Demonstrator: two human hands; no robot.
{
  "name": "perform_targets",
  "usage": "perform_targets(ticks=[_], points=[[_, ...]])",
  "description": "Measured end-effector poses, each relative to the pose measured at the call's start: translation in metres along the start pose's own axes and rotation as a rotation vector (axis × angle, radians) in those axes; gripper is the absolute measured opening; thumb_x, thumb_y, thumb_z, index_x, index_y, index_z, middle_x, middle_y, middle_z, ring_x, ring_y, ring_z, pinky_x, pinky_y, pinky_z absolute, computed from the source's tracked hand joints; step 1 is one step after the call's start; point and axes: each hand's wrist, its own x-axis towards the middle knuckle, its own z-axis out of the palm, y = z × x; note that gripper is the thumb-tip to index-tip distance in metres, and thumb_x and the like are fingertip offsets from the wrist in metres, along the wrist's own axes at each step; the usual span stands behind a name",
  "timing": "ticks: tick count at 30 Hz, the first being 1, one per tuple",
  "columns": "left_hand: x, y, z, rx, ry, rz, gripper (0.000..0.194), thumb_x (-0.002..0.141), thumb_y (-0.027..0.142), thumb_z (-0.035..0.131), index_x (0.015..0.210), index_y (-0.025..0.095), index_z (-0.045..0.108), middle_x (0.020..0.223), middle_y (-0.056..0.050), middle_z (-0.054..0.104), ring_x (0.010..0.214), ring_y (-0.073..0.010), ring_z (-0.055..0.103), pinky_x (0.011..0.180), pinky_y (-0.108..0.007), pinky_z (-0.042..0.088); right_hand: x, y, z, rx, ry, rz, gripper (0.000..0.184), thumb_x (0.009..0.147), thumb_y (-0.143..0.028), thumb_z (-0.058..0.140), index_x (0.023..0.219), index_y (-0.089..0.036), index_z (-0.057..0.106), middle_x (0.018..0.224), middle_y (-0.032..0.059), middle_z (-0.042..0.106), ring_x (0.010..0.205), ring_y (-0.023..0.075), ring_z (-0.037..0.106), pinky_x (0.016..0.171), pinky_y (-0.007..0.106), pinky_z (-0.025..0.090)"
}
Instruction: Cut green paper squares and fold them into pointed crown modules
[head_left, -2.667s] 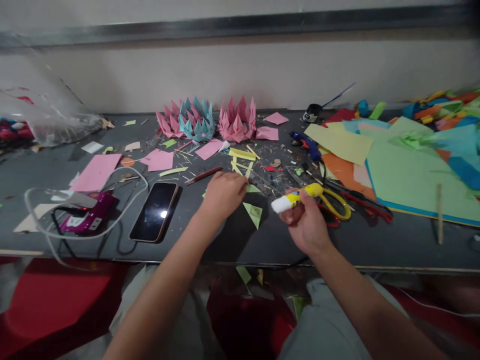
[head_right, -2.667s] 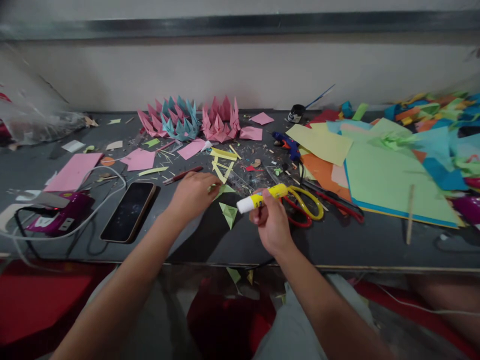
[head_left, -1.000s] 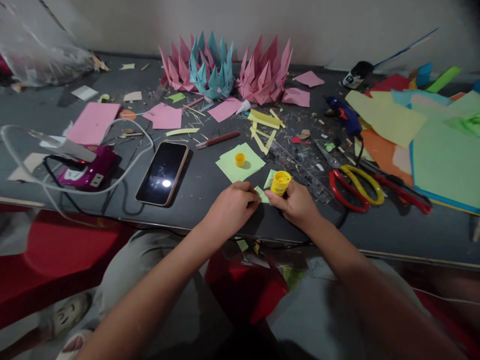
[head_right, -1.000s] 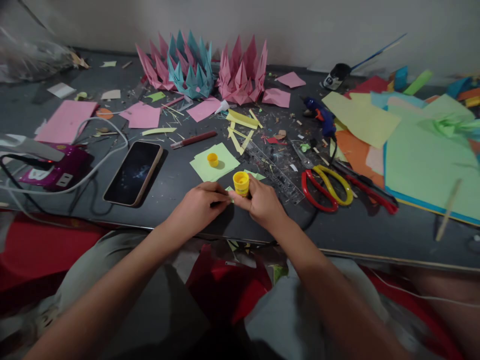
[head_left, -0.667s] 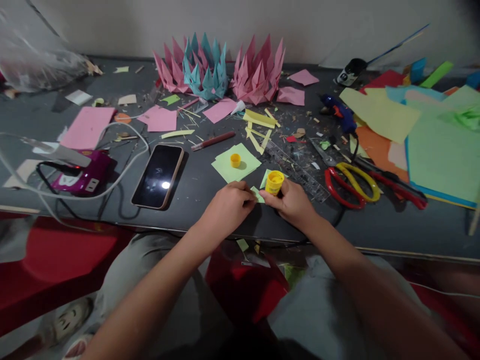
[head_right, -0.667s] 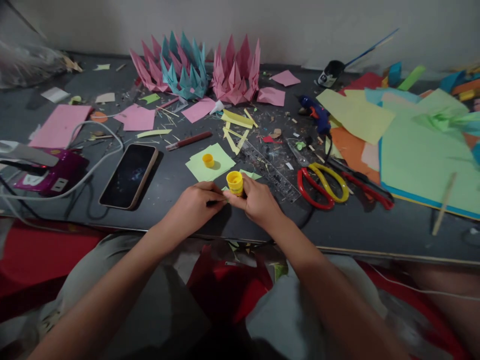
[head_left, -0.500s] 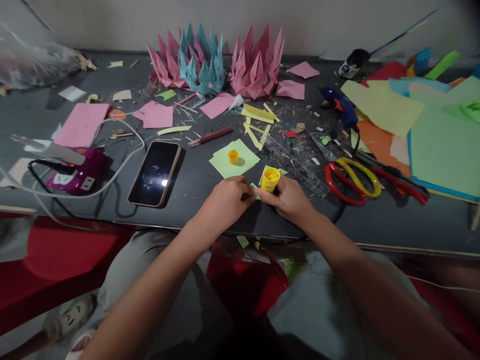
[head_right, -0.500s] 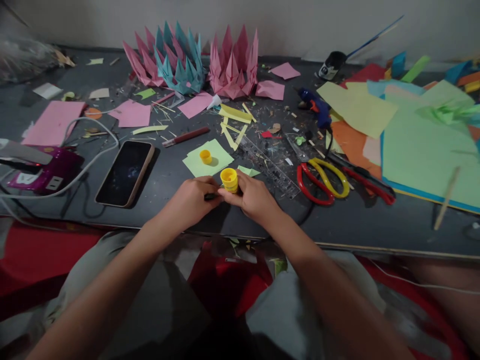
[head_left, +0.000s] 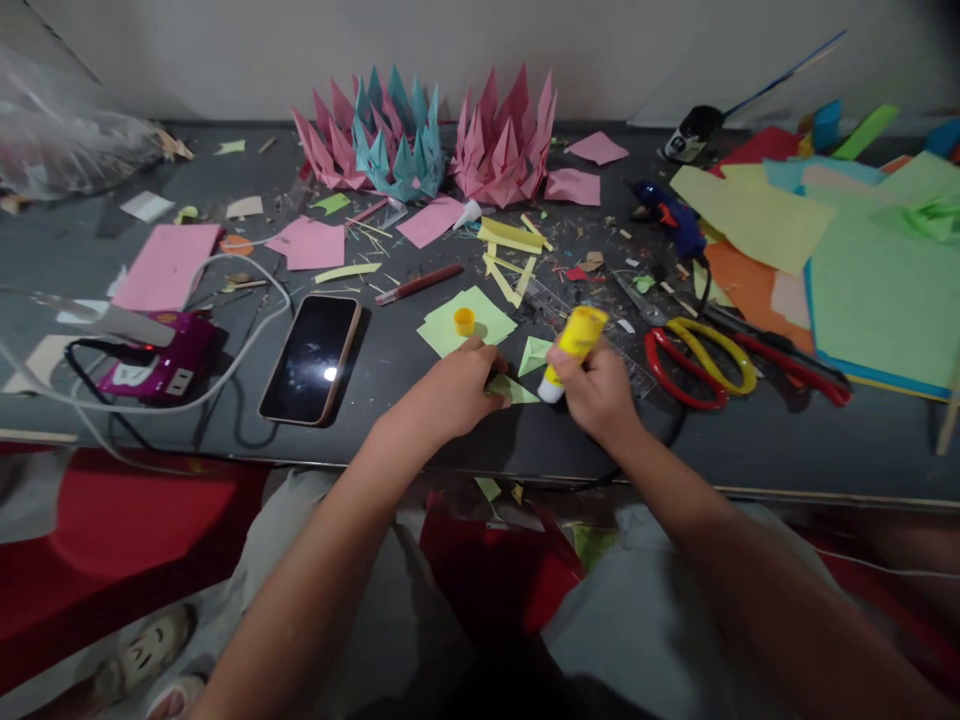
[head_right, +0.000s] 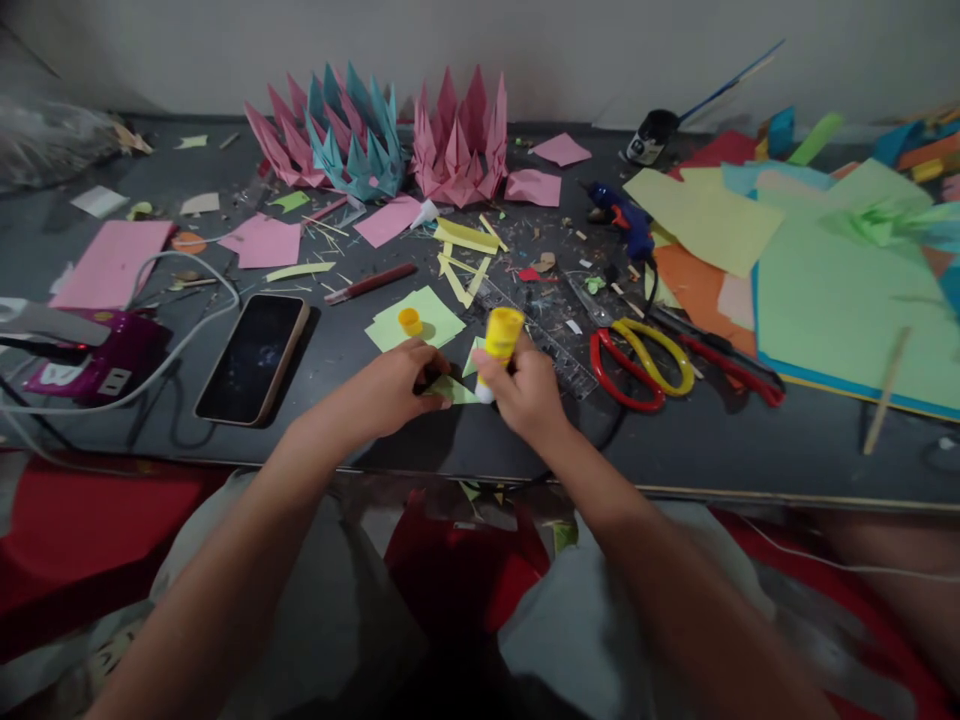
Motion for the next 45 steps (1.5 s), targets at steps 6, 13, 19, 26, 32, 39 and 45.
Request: perform_targets(ticks=[6, 13, 19, 26, 32, 39, 45], points=[[-0.005, 0.001, 0.000, -0.053, 0.033, 0.102, 0.013, 0.073, 0.013, 0.058, 0.085, 0.017, 0.055, 0.075, 0.000, 0.059, 0.064, -0.0128, 0.052, 0.056, -0.024, 0.038, 0.004, 0.005, 0.002, 0.259, 0.206, 0.181, 0.031, 0.078, -0.052, 0.051, 0.074, -0.021, 0.050, 0.063, -0.0011, 0.052, 0.052, 0.0119, 0.048, 0.050, 0.026, 0.041], [-0.023, 0.000, 0.010, 0.330, 0.210, 0.404, 0.018, 0.083, 0.007, 0.046, 0.081, 0.018, 0.062, 0.085, -0.002, 0.064, 0.080, -0.0171, 0.055, 0.067, -0.028, 0.043, 0.001, 0.003, 0.002, 0.137, 0.080, 0.080, 0.029, 0.081, -0.049, 0.050, 0.071, -0.021, 0.048, 0.057, -0.0030, 0.050, 0.053, 0.0125, 0.049, 0.051, 0.026, 0.039], [-0.033, -0.006, 0.013, 0.403, 0.282, 0.457, 0.017, 0.086, 0.011, 0.048, 0.089, 0.017, 0.063, 0.089, -0.001, 0.066, 0.082, -0.0170, 0.057, 0.067, -0.028, 0.044, 0.001, -0.003, 0.004, -0.051, -0.208, -0.074, 0.028, 0.081, -0.048, 0.049, 0.077, -0.020, 0.051, 0.064, -0.0002, 0.057, 0.057, 0.0145, 0.054, 0.054, 0.026, 0.039], [-0.033, -0.001, 0.016, 0.428, 0.322, 0.397, 0.022, 0.086, 0.012, 0.045, 0.074, 0.015, 0.063, 0.071, -0.004, 0.061, 0.069, -0.0178, 0.054, 0.062, -0.030, 0.042, 0.002, -0.012, 0.010, -0.246, -0.368, -0.180, 0.033, 0.083, -0.055, 0.043, 0.079, -0.022, 0.049, 0.070, 0.0019, 0.059, 0.063, 0.0175, 0.055, 0.055, 0.026, 0.037], [-0.034, -0.001, 0.016, 0.385, 0.261, 0.340, 0.023, 0.085, 0.010, 0.044, 0.078, 0.016, 0.065, 0.072, -0.004, 0.060, 0.071, -0.0169, 0.053, 0.063, -0.029, 0.040, 0.001, -0.010, 0.008, -0.238, -0.400, -0.163, 0.031, 0.083, -0.053, 0.044, 0.079, -0.023, 0.049, 0.070, 0.0016, 0.059, 0.063, 0.0175, 0.055, 0.055, 0.027, 0.038], [-0.034, -0.002, 0.015, 0.367, 0.235, 0.291, 0.023, 0.082, 0.008, 0.046, 0.068, 0.015, 0.063, 0.068, -0.004, 0.059, 0.068, -0.0168, 0.054, 0.061, -0.028, 0.041, 0.001, -0.010, 0.008, -0.219, -0.419, -0.173, 0.029, 0.081, -0.051, 0.047, 0.076, -0.022, 0.049, 0.069, 0.0012, 0.059, 0.062, 0.0170, 0.055, 0.054, 0.026, 0.038], [-0.034, -0.005, 0.014, 0.209, 0.229, 0.277, 0.024, 0.079, 0.007, 0.046, 0.082, 0.017, 0.068, 0.079, -0.005, 0.065, 0.077, -0.0181, 0.058, 0.067, -0.030, 0.046, 0.002, -0.009, 0.000, -0.029, -0.013, -0.045, 0.032, 0.078, -0.053, 0.048, 0.068, -0.022, 0.051, 0.059, -0.0002, 0.055, 0.054, 0.0150, 0.052, 0.051, 0.028, 0.040]])
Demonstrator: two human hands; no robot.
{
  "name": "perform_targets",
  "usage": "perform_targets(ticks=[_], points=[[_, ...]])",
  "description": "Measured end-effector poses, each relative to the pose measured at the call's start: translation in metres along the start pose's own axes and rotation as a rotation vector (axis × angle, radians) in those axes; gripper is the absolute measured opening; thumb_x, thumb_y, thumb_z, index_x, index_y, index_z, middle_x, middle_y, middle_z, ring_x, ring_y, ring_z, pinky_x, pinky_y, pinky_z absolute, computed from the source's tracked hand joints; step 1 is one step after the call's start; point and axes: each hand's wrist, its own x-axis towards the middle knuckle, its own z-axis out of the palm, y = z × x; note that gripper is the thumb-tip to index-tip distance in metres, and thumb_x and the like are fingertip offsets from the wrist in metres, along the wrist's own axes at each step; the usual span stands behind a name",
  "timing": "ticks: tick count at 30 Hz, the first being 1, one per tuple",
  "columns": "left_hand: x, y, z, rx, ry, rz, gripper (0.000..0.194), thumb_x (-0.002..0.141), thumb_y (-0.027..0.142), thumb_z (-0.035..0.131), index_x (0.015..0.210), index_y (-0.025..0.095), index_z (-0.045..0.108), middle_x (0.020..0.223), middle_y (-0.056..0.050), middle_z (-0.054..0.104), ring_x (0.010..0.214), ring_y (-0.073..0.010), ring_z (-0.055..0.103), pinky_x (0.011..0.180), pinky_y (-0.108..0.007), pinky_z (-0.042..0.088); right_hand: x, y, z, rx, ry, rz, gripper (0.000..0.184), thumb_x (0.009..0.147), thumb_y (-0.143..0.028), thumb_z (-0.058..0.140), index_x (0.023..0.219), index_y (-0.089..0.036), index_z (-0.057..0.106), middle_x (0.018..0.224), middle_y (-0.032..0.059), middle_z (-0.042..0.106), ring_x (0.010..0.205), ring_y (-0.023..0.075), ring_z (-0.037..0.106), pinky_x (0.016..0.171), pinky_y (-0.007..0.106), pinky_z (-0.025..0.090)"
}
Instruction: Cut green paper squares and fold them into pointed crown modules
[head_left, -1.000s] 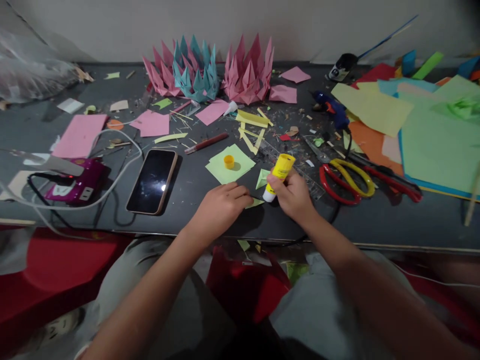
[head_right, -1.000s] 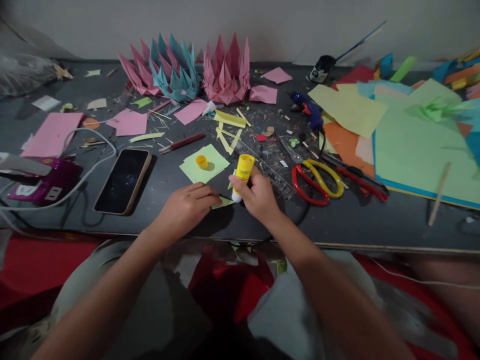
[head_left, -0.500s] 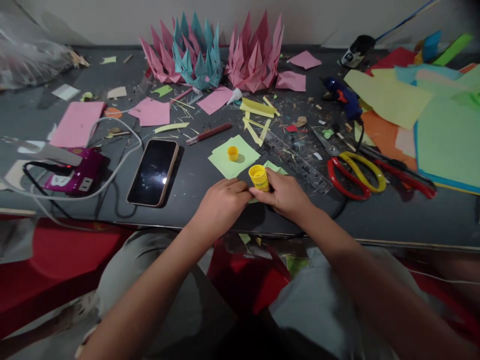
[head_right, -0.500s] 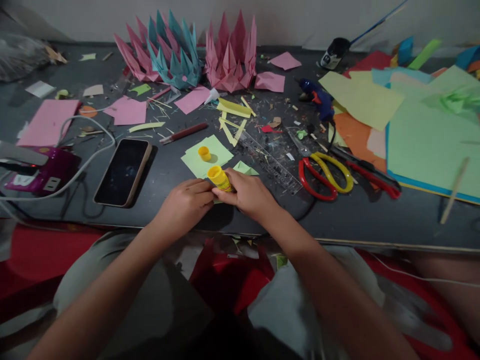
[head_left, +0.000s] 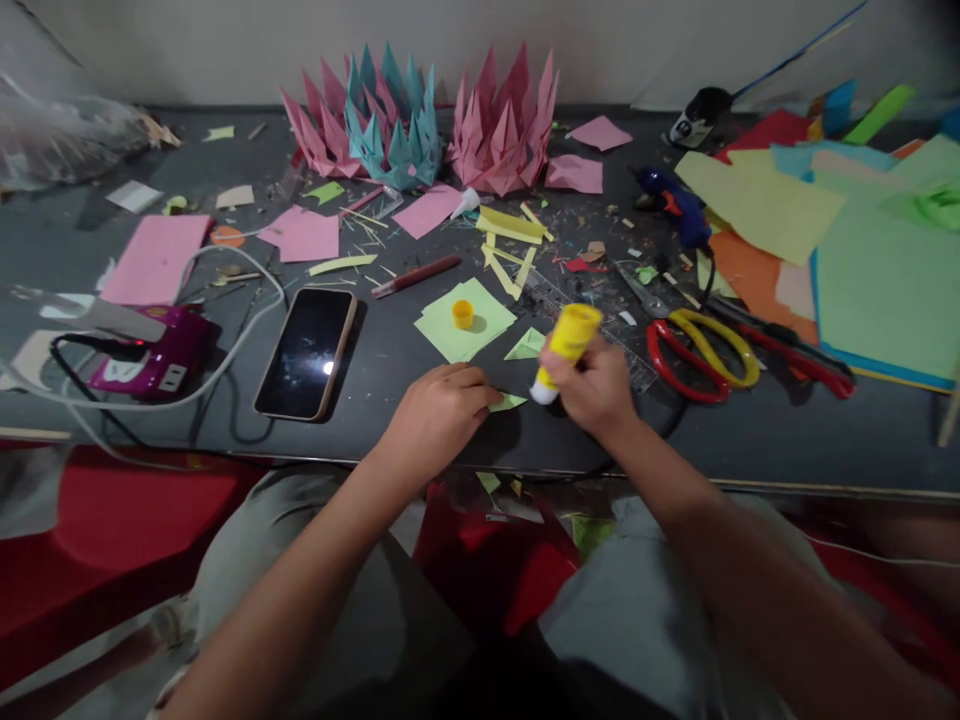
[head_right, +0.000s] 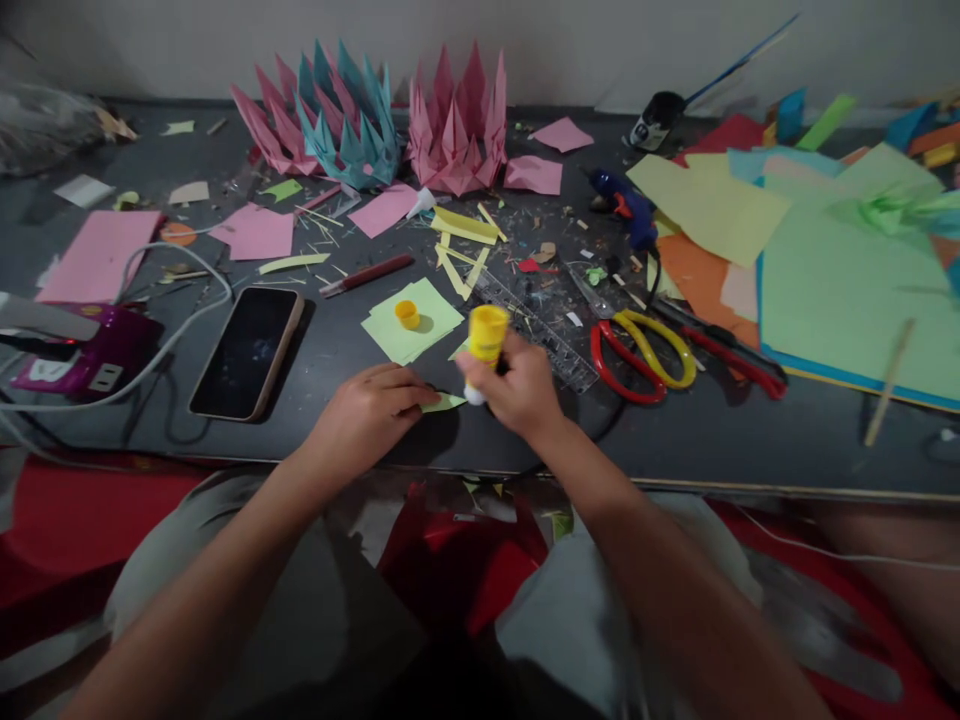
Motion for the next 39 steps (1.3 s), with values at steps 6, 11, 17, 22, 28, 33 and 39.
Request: perform_targets(ticks=[6, 11, 17, 22, 28, 33, 39], points=[[-0.003, -0.007, -0.012, -0.214, 0.022, -0.131, 0.023, 0.075, 0.008, 0.048, 0.081, 0.019, 0.068, 0.085, -0.004, 0.067, 0.080, -0.0162, 0.061, 0.069, -0.028, 0.047, 0.017, 0.008, -0.030, 0.147, 0.435, 0.057, 0.024, 0.082, -0.044, 0.048, 0.091, -0.024, 0.057, 0.067, 0.0005, 0.053, 0.049, 0.0120, 0.048, 0.045, 0.027, 0.039], [-0.003, -0.005, -0.021, -0.428, 0.096, -0.225, 0.013, 0.076, 0.012, 0.053, 0.082, 0.018, 0.064, 0.081, 0.000, 0.065, 0.075, -0.0109, 0.059, 0.066, -0.023, 0.045, 0.021, 0.026, -0.045, -0.025, 0.121, -0.028, 0.054, 0.079, -0.025, 0.054, 0.130, -0.032, 0.040, 0.113, 0.0087, 0.055, 0.084, 0.0216, 0.059, 0.065, 0.036, 0.048], [0.001, 0.001, -0.018, -0.515, 0.073, -0.269, 0.010, 0.079, 0.017, 0.053, 0.081, 0.019, 0.063, 0.081, -0.001, 0.065, 0.075, -0.0116, 0.059, 0.068, -0.024, 0.045, 0.023, 0.032, -0.031, -0.374, -0.065, -0.198, 0.044, 0.088, -0.022, 0.040, 0.131, -0.027, 0.045, 0.105, 0.0100, 0.059, 0.098, 0.0250, 0.056, 0.083, 0.042, 0.045], [0.001, 0.001, -0.017, -0.518, 0.071, -0.275, 0.009, 0.079, 0.017, 0.054, 0.082, 0.020, 0.062, 0.081, 0.000, 0.065, 0.075, -0.0110, 0.059, 0.070, -0.024, 0.045, 0.028, 0.028, -0.018, -0.526, -0.182, -0.260, 0.039, 0.088, -0.017, 0.037, 0.121, -0.027, 0.057, 0.106, 0.0120, 0.060, 0.095, 0.0256, 0.057, 0.077, 0.039, 0.046], [0.000, 0.000, -0.014, -0.512, 0.071, -0.277, 0.010, 0.080, 0.019, 0.053, 0.083, 0.020, 0.062, 0.082, -0.001, 0.066, 0.075, -0.0125, 0.059, 0.069, -0.025, 0.045, 0.028, 0.024, -0.015, -0.631, -0.267, -0.292, 0.040, 0.087, -0.016, 0.039, 0.121, -0.027, 0.056, 0.116, 0.0129, 0.057, 0.093, 0.0268, 0.058, 0.076, 0.041, 0.044], [0.000, -0.001, -0.015, -0.514, 0.079, -0.291, 0.009, 0.080, 0.019, 0.054, 0.083, 0.020, 0.062, 0.082, 0.000, 0.066, 0.075, -0.0125, 0.059, 0.069, -0.025, 0.044, 0.022, 0.018, -0.025, -0.497, -0.298, -0.247, 0.033, 0.088, -0.023, 0.041, 0.114, -0.027, 0.061, 0.111, 0.0101, 0.061, 0.104, 0.0265, 0.055, 0.082, 0.043, 0.043], [0.001, -0.001, -0.015, -0.546, 0.088, -0.326, 0.009, 0.079, 0.018, 0.055, 0.082, 0.020, 0.063, 0.081, 0.001, 0.066, 0.073, -0.0108, 0.057, 0.067, -0.023, 0.042, 0.013, 0.009, -0.033, -0.429, -0.146, -0.107, 0.020, 0.086, -0.033, 0.049, 0.085, -0.022, 0.066, 0.084, 0.0066, 0.066, 0.082, 0.0236, 0.060, 0.076, 0.039, 0.044]])
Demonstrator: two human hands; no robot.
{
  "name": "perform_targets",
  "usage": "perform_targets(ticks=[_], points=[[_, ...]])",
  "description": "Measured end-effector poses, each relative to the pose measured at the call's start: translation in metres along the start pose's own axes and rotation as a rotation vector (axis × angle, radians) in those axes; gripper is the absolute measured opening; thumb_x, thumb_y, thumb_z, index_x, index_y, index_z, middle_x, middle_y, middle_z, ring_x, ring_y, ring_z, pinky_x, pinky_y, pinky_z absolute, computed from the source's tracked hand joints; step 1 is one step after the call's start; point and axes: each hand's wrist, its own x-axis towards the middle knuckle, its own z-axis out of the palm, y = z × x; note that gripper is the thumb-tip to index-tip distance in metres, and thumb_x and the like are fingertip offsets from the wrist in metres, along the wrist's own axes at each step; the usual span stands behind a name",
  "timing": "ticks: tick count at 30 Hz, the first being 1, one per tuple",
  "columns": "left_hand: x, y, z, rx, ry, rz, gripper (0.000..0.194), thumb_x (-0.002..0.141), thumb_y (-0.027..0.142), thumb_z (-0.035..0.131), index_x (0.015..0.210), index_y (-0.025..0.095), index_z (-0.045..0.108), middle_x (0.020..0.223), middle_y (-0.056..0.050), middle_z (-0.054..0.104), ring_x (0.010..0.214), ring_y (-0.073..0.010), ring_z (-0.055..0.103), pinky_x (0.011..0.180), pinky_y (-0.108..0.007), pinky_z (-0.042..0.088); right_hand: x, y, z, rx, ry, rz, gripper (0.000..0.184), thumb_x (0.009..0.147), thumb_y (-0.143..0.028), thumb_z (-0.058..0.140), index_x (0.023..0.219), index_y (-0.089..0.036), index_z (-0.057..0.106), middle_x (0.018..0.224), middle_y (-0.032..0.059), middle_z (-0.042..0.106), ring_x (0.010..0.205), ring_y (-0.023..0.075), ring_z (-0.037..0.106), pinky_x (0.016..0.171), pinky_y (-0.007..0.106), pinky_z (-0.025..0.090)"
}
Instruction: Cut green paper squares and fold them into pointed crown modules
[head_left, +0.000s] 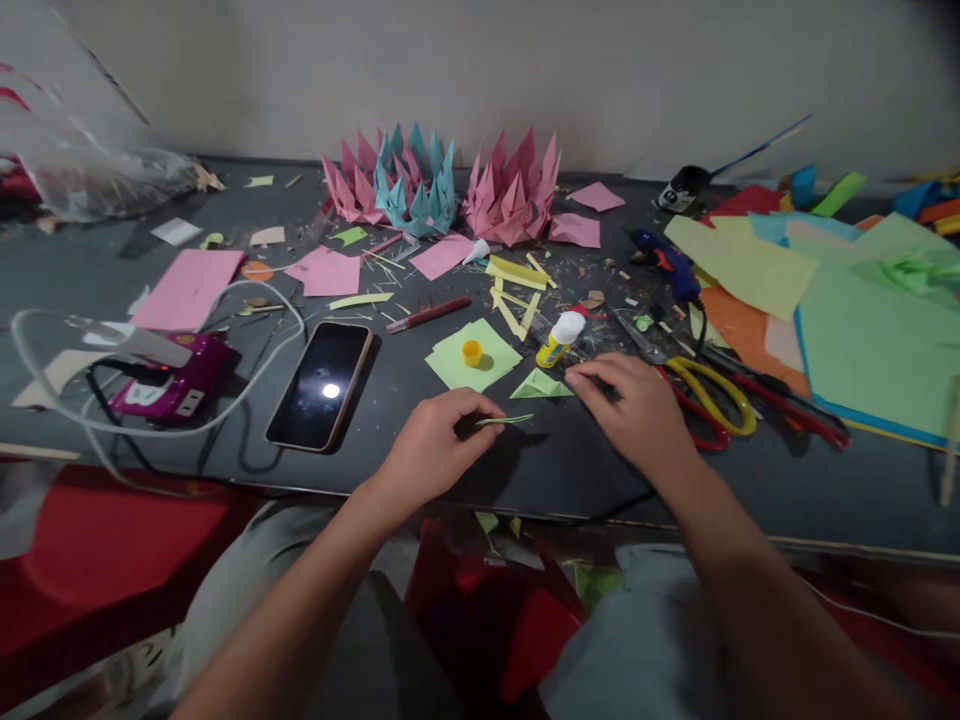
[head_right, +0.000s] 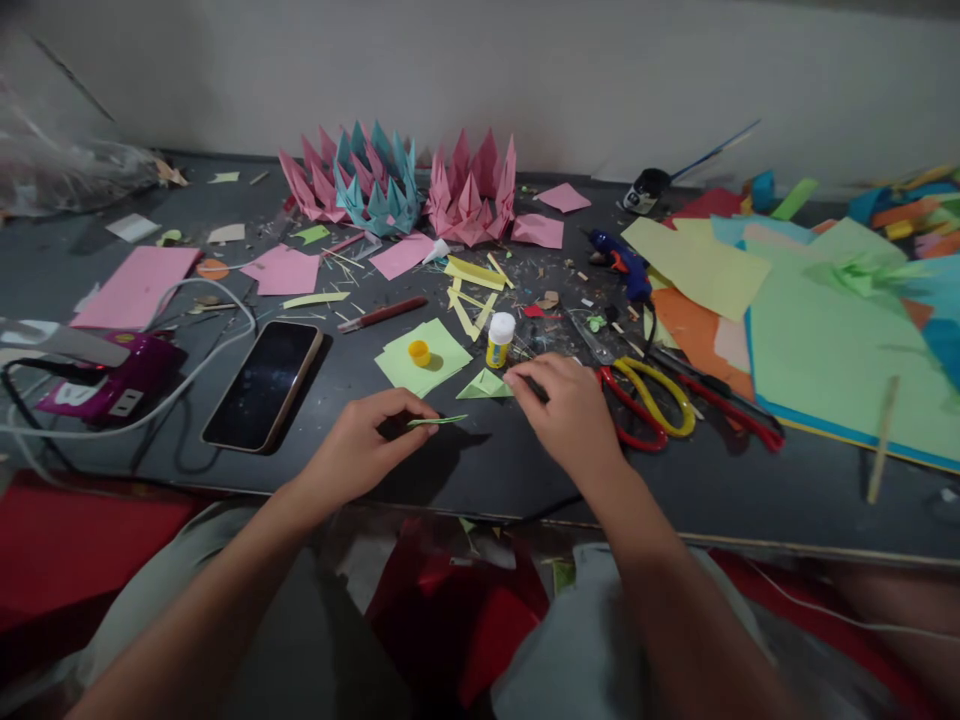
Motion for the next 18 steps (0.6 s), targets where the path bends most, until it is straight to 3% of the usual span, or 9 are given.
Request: perform_targets(ticks=[6, 11, 18], points=[[0.002, 0.001, 0.002, -0.065, -0.018, -0.070, 0.012, 0.080, 0.026, 0.055, 0.083, 0.019, 0.063, 0.074, 0.002, 0.062, 0.064, -0.0094, 0.051, 0.059, -0.021, 0.039, 0.001, -0.002, 0.014, 0.071, -0.147, 0.004, 0.015, 0.082, -0.032, 0.054, 0.084, -0.020, 0.063, 0.088, 0.0074, 0.062, 0.089, 0.0234, 0.058, 0.079, 0.038, 0.043], [0.001, 0.003, -0.001, -0.114, -0.028, -0.109, 0.024, 0.083, 0.034, 0.052, 0.068, 0.016, 0.056, 0.059, 0.005, 0.047, 0.057, -0.0079, 0.041, 0.052, -0.020, 0.031, -0.005, -0.006, 0.007, 0.166, -0.216, 0.027, 0.010, 0.082, -0.029, 0.054, 0.077, -0.021, 0.058, 0.100, 0.0066, 0.062, 0.097, 0.0229, 0.057, 0.083, 0.036, 0.042], [0.002, 0.003, -0.001, -0.158, -0.033, -0.142, 0.027, 0.083, 0.036, 0.053, 0.065, 0.015, 0.052, 0.056, 0.005, 0.044, 0.053, -0.0071, 0.038, 0.050, -0.021, 0.028, -0.012, -0.021, -0.015, 0.347, -0.438, 0.183, 0.016, 0.082, -0.036, 0.054, 0.078, -0.021, 0.058, 0.075, 0.0005, 0.062, 0.069, 0.0156, 0.056, 0.061, 0.026, 0.042]])
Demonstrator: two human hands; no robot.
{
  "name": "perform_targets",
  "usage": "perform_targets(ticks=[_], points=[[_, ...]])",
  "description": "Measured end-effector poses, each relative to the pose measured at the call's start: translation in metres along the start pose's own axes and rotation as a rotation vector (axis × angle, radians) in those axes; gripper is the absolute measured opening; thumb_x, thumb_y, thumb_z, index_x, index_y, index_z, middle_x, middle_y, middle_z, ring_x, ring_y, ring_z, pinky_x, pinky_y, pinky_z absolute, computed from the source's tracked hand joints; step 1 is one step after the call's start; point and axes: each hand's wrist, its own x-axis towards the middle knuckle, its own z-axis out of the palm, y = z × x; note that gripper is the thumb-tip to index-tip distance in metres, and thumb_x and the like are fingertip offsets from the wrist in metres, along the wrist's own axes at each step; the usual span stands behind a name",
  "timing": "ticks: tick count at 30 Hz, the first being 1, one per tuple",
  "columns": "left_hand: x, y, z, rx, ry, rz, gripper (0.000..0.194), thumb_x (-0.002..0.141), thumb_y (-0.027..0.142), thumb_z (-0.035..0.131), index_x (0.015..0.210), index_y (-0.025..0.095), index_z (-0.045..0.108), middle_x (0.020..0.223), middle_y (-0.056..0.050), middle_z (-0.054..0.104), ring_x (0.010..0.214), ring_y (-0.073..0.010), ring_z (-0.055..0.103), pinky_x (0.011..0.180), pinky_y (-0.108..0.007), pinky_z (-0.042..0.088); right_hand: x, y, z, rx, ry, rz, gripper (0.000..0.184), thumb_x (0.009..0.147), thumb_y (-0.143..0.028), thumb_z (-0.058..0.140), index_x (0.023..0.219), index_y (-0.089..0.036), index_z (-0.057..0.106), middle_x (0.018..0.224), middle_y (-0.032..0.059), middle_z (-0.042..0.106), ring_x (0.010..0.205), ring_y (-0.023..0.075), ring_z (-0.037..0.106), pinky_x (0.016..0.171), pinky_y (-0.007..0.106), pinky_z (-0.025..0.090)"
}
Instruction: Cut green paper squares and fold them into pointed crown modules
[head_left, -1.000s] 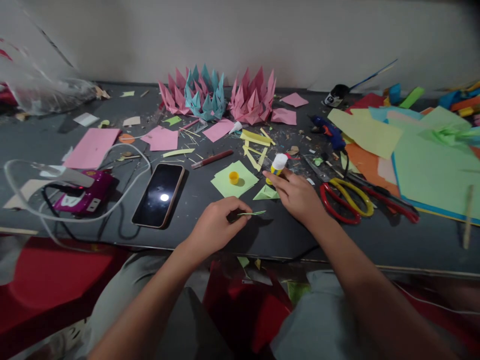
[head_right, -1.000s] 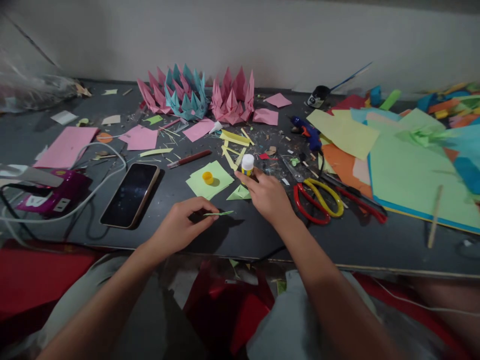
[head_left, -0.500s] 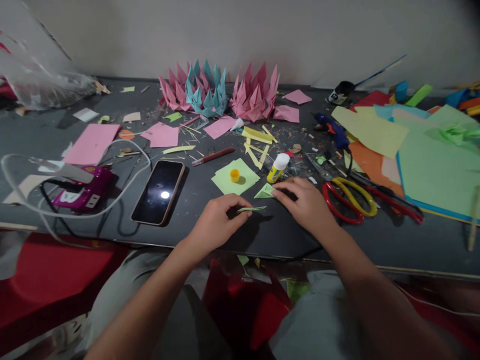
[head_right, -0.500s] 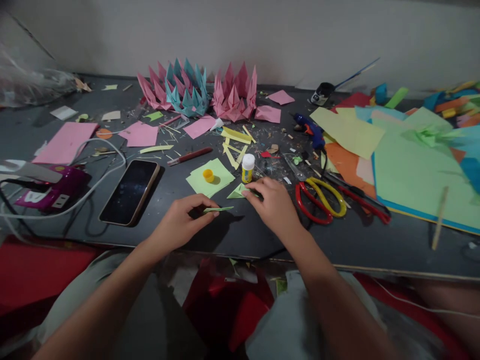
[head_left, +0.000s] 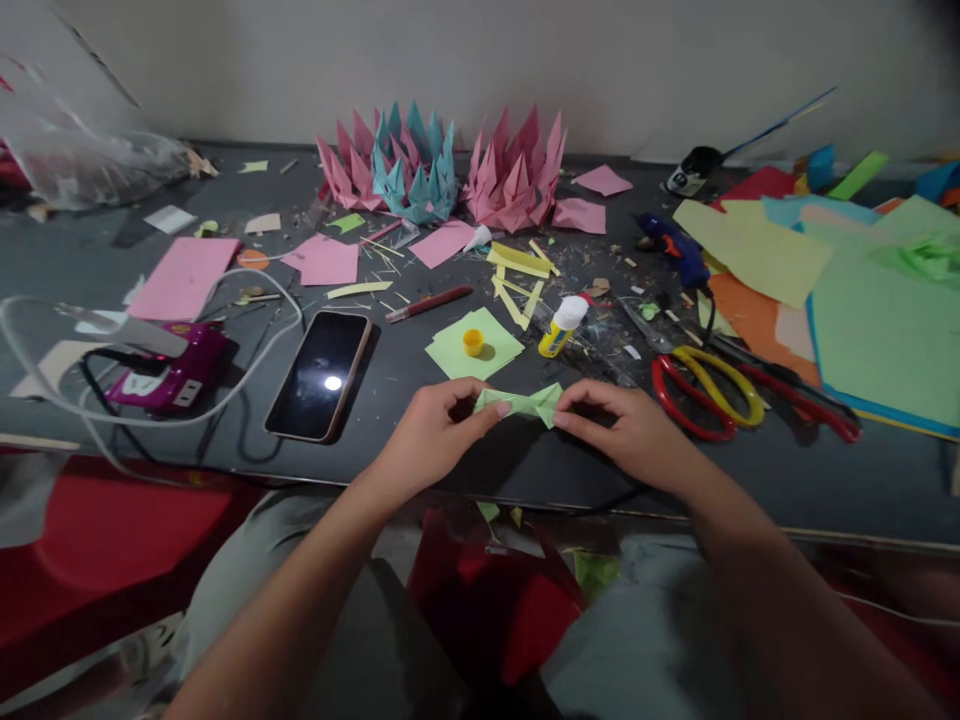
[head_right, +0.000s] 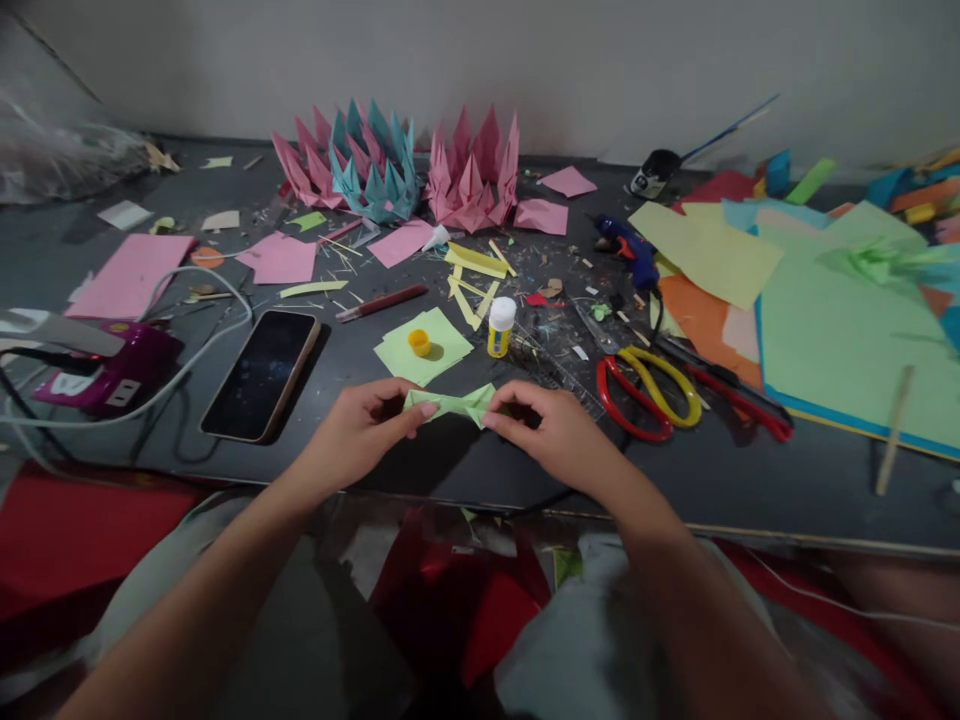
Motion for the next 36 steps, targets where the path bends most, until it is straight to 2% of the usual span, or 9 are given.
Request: perform_targets(ticks=[6, 13, 24, 36], points=[[0.000, 0.001, 0.003, -0.044, -0.050, -0.019, 0.024, 0.083, 0.036, 0.053, 0.074, 0.014, 0.057, 0.058, 0.004, 0.045, 0.054, -0.0070, 0.039, 0.049, -0.020, 0.028, -0.004, -0.004, -0.003, 0.167, -0.034, 0.020, 0.016, 0.081, -0.036, 0.053, 0.075, -0.021, 0.055, 0.065, -0.0021, 0.055, 0.058, 0.0113, 0.050, 0.053, 0.023, 0.039], [-0.001, 0.000, 0.005, -0.091, -0.089, -0.039, 0.029, 0.082, 0.039, 0.053, 0.067, 0.014, 0.055, 0.057, 0.004, 0.044, 0.054, -0.0073, 0.042, 0.050, -0.020, 0.031, -0.002, -0.005, 0.007, 0.465, 0.019, 0.082, 0.015, 0.078, -0.033, 0.058, 0.074, -0.020, 0.054, 0.065, -0.0029, 0.055, 0.056, 0.0090, 0.055, 0.055, 0.020, 0.045], [0.000, -0.002, 0.005, -0.121, -0.104, -0.099, 0.029, 0.077, 0.037, 0.059, 0.061, 0.013, 0.058, 0.053, 0.003, 0.050, 0.051, -0.0072, 0.044, 0.048, -0.019, 0.032, 0.000, -0.006, 0.016, 0.510, 0.099, 0.094, 0.015, 0.076, -0.032, 0.062, 0.074, -0.019, 0.056, 0.064, -0.0023, 0.059, 0.057, 0.0099, 0.060, 0.056, 0.020, 0.049], [0.000, 0.000, 0.007, -0.143, -0.130, -0.153, 0.028, 0.075, 0.039, 0.061, 0.064, 0.013, 0.064, 0.053, 0.002, 0.053, 0.049, -0.0072, 0.043, 0.047, -0.019, 0.031, -0.002, -0.009, 0.023, 0.512, 0.186, 0.107, 0.012, 0.075, -0.029, 0.063, 0.072, -0.019, 0.057, 0.063, -0.0018, 0.063, 0.057, 0.0106, 0.062, 0.056, 0.021, 0.051]])
